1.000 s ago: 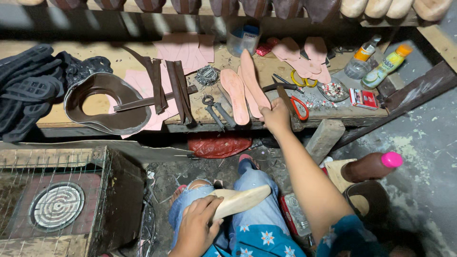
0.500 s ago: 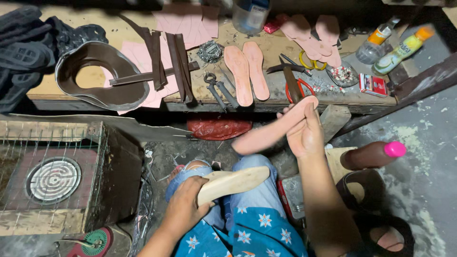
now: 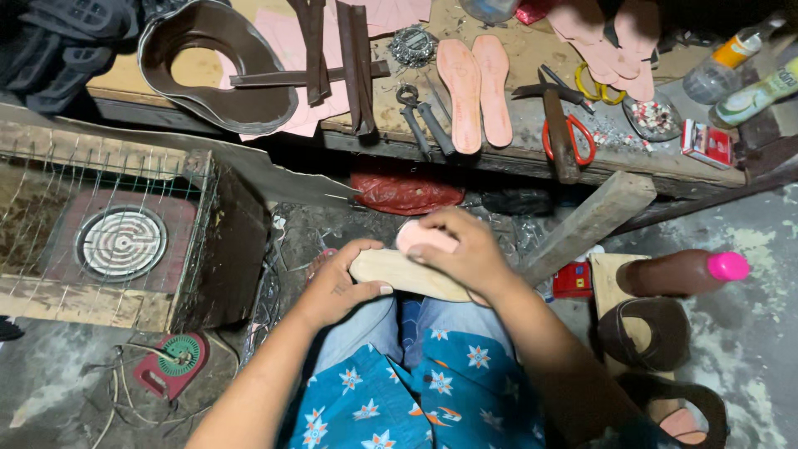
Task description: The person assembles a slipper by attaching a brown strap to a pink sole using a hammer and pliers. They cut the strap with scissors, position it on the sole, and secure it with repeated hammer strikes. The finished slipper is placed on a shelf with other completed units.
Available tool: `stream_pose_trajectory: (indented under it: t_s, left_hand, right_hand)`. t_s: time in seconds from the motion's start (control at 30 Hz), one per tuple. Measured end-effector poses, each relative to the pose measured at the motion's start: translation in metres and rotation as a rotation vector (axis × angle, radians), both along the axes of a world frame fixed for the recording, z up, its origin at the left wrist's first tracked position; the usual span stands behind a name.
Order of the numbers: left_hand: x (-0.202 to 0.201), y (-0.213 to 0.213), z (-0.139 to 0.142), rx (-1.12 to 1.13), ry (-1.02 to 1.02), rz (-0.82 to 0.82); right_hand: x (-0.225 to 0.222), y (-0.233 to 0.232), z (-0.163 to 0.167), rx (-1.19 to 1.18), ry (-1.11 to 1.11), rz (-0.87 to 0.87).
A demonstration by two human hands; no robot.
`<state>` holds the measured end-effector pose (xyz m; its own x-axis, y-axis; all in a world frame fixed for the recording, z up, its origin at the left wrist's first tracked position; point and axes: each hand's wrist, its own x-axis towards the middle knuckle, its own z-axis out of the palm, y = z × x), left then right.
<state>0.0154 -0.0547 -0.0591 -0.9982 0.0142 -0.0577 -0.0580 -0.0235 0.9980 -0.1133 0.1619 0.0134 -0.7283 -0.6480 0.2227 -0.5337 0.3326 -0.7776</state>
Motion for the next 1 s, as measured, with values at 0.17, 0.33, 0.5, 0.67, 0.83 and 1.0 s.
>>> stream_pose_trajectory:
  t_s: [0.17, 0.33, 0.5, 0.67, 0.83, 1.0]
  left_hand:
    - [0.001, 0.001, -0.009, 0.139, 0.054, -0.003]
    - [0.003, -0.004, -0.008, 0.036, 0.132, -0.026]
    - [0.004, -0.004, -0.006, 0.062, 0.147, -0.063]
    - [0.005, -0.004, -0.005, 0.073, 0.139, -0.059]
    - [0.005, -0.004, -0.004, 0.064, 0.119, -0.046]
    - [0.005, -0.003, 0.004, 0.033, 0.133, -0.042]
  right_hand:
    - [0.018, -0.011, -0.003, 0.118, 0.037, 0.382]
    - [0.021, -0.005, 0.002, 0.301, 0.169, 0.387]
    - [0.024, -0.008, -0.006, 0.303, 0.086, 0.294]
    - [0.024, -0.01, -0.015, 0.211, 0.081, 0.306]
    - [0.023, -0.01, -0.015, 0.224, 0.086, 0.322]
    - [0.024, -0.013, -0.013, 0.252, 0.091, 0.307]
